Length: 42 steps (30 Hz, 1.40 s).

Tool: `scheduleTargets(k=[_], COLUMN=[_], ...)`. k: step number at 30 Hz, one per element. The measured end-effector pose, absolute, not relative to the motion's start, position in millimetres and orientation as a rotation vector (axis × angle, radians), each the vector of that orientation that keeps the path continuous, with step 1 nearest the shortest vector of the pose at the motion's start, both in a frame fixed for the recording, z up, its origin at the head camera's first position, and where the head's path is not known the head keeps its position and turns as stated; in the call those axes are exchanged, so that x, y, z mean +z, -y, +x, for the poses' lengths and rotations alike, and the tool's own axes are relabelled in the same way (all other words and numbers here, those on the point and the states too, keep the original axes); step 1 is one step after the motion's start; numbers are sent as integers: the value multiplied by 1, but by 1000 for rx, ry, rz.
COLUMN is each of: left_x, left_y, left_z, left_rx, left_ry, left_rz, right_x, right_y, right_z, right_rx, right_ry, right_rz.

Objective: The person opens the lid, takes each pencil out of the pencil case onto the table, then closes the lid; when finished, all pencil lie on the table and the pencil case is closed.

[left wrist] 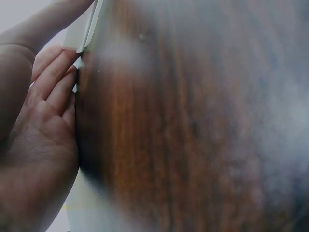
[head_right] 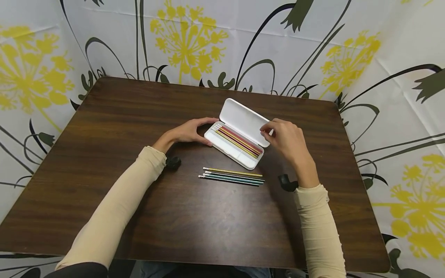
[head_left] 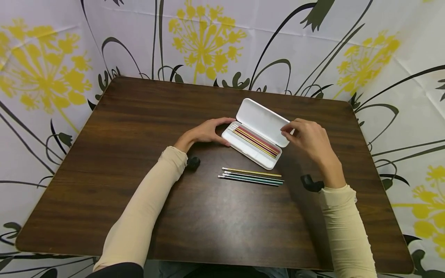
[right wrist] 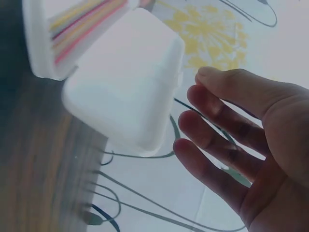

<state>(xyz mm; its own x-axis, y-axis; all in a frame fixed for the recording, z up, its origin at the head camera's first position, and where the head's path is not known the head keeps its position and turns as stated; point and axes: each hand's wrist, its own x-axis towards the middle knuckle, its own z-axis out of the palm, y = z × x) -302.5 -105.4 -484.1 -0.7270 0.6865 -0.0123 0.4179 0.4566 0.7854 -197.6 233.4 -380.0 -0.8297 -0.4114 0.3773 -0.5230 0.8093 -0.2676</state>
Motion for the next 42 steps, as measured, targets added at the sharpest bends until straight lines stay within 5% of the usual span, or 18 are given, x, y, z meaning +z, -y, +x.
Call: scheduleTargets(k=[12,23,42], left_x=[-493,-492,-487], left_y=[105,109,105], left_z=[-296,-294,-303], left_rx=[1142,1173,1172], left_ry=[-2368,-2365,-2376], left_rz=[928,920,951], right_x=[-389,-430,-437], right_y=[-219,-193,-192], right_z=[-203,-204,-206], right_rx=[437,230,277], right_ry=[2851,3026,3020], right_rz=[571,760,753])
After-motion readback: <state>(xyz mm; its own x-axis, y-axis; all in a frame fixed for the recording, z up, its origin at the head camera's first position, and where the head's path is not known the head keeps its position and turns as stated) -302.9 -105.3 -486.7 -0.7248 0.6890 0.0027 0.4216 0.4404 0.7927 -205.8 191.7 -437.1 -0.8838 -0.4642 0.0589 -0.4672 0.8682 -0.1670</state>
